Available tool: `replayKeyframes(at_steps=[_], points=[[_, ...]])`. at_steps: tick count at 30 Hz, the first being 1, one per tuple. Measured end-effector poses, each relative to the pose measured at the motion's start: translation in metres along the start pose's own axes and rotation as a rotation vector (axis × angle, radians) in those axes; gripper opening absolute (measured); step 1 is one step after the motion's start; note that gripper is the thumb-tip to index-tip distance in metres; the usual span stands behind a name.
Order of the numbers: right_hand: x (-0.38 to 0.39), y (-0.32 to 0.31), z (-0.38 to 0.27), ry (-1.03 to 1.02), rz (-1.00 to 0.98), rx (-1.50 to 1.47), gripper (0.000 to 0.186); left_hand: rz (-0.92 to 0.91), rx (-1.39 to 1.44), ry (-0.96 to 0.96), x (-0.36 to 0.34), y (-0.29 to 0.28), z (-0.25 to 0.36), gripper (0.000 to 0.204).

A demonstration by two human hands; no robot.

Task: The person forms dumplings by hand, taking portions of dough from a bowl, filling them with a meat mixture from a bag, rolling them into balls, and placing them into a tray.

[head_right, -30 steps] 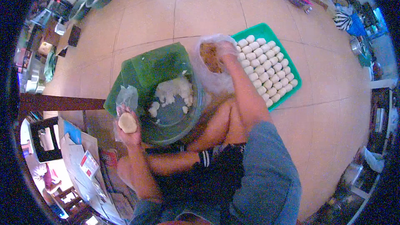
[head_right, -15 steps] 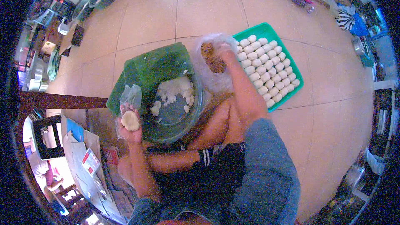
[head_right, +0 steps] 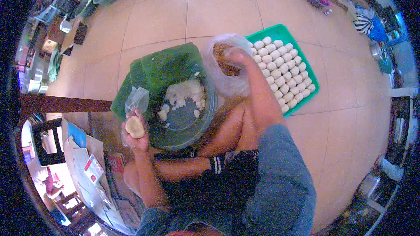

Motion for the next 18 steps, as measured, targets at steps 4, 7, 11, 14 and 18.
replayKeyframes(at_steps=[4, 7, 11, 14, 18], points=[[0.004, 0.006, -0.001, 0.069, -0.056, -0.14, 0.039, -0.059, -0.019, -0.059, 0.001, -0.003, 0.003, 0.035], [-0.001, 0.012, -0.016, 0.081, 0.323, -0.111, 0.036, -0.042, -0.05, -0.062, 0.002, -0.001, 0.0, 0.035], [-0.019, 0.016, -0.031, -0.124, 0.303, 0.053, 0.027, -0.006, -0.08, -0.016, -0.002, 0.0, -0.005, 0.036], [-0.024, 0.015, -0.027, -0.071, 0.409, 0.427, 0.027, -0.052, -0.053, -0.054, -0.004, -0.001, -0.007, 0.036], [-0.001, 0.022, -0.062, -0.038, 0.294, 0.221, 0.023, 0.012, -0.04, 0.019, 0.007, -0.007, 0.015, 0.036]])
Point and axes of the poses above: each hand's wrist, its own x-axis away from the middle knuckle, its own y-axis out of the palm, z = x × y, the point moved 5 cm from there along -x, towards the middle knuckle, and after that the axes turned 2 degrees about y, right-handed, at the moved point
